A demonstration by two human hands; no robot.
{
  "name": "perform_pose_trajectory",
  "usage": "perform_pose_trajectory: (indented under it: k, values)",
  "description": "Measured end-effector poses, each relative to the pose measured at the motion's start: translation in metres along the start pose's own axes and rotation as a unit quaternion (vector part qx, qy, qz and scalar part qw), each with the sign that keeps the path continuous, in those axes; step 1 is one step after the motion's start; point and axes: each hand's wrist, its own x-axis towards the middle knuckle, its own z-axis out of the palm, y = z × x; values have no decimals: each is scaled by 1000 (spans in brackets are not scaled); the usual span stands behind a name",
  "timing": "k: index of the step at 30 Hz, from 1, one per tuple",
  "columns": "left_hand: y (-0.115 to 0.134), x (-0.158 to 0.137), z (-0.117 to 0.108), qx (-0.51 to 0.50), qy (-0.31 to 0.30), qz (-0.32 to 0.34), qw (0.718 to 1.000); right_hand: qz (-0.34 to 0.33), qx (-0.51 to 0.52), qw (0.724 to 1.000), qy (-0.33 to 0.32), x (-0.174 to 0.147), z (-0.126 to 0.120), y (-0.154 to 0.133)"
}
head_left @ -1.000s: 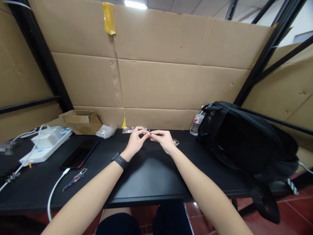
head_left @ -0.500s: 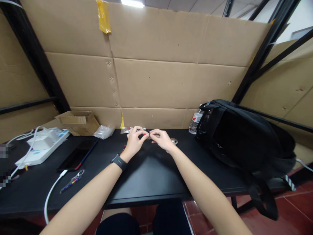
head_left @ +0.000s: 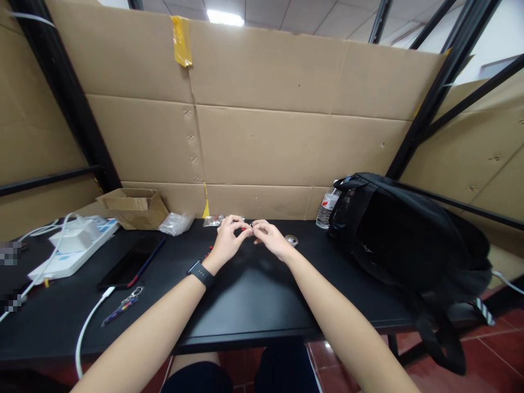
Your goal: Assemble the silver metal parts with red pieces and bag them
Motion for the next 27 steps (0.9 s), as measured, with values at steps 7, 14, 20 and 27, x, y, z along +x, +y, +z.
perform_pose_trajectory:
  k: [7, 14, 20, 27]
  values:
    - [0, 2, -2, -12, -24, 14, 1000, -10, -20, 1000, -2, 3, -3, 5]
    - [-2, 4, -16, -41, -108, 98, 988, -22, -55, 998, -13, 5, -5, 10]
    - [-4, 6, -19, -5, -128, 80, 988, -43, -91, 994, -38, 5, -3, 14]
    - [-10, 10, -30, -26, -108, 69, 991, -43, -111, 993, -22, 6, -13, 11]
